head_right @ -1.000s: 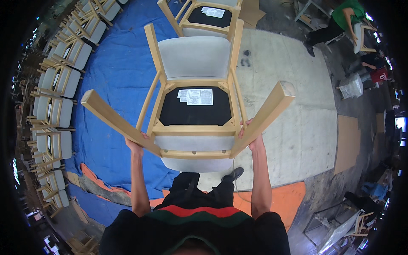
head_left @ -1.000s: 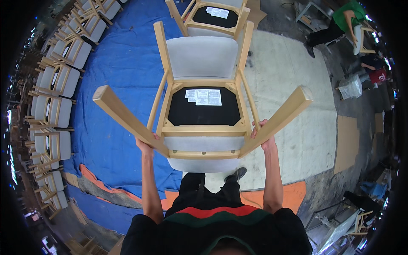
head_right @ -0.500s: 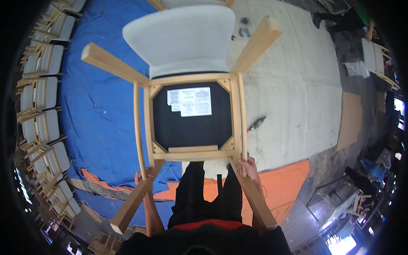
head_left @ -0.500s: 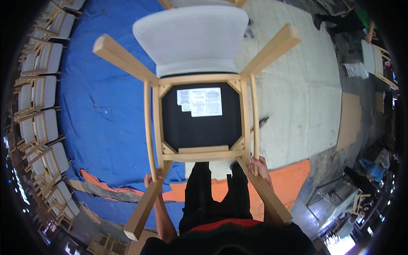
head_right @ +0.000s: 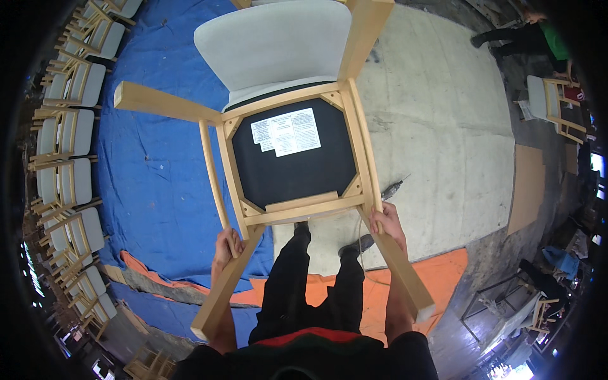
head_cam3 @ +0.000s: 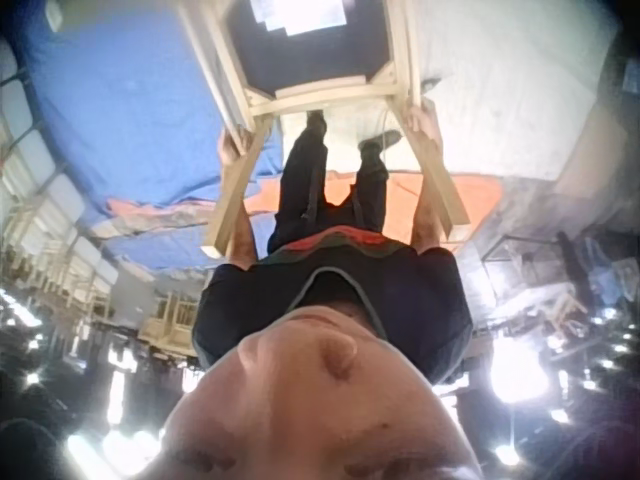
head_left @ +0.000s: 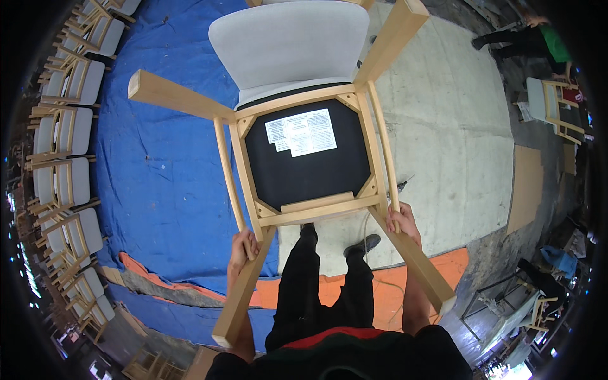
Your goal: The person assembles chairs by attaching white cushioned seats to wooden frames using a power drill. They repeatedly flip chairs upside down, drive screws into the underside, and place finished units on a blue tarp.
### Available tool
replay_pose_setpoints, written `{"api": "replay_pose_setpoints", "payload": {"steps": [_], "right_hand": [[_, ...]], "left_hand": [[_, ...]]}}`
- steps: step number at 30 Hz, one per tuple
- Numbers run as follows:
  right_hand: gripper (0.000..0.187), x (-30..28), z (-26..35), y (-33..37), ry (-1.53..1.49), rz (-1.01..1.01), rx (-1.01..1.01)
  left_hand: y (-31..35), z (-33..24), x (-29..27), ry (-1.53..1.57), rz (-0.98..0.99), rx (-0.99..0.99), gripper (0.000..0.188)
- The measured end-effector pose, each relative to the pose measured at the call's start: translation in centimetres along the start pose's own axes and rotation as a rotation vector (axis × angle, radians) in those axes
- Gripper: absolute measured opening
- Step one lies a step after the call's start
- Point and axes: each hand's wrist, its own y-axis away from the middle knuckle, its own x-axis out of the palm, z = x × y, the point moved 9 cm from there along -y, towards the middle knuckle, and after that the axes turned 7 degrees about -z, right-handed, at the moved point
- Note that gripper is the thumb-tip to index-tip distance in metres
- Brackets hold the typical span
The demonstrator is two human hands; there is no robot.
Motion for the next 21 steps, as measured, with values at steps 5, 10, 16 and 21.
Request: {"api": "replay_pose_setpoints", "payload": {"steps": [5,10,16,21], "right_hand": [[0.004,-1.5,-2.3,-1.1,-0.141,0.042,0.05],[0.013,2.0,-3.8,-0.4,-0.235,-0.144,0.132],[0.025,4.6,1.8,-1.9,0.099,-0.055,-0.098],[0.035,-1.0,-1.8,-2.2,-0.25,-0.255,-0.059]], "left_hand": [[1.8,-3.6,1.3,-0.128,-0.068,-0.059,0.038],[-1.4,-11.9,1.3,-0.365,-0.132,0.024,0.034],[-4.5,-5.6,-4.0,-0.321,-0.168,-0.032,0.036],[-5.0,-4.7,-0.9,-0.179,-0.132,-0.005,0.026]]}}
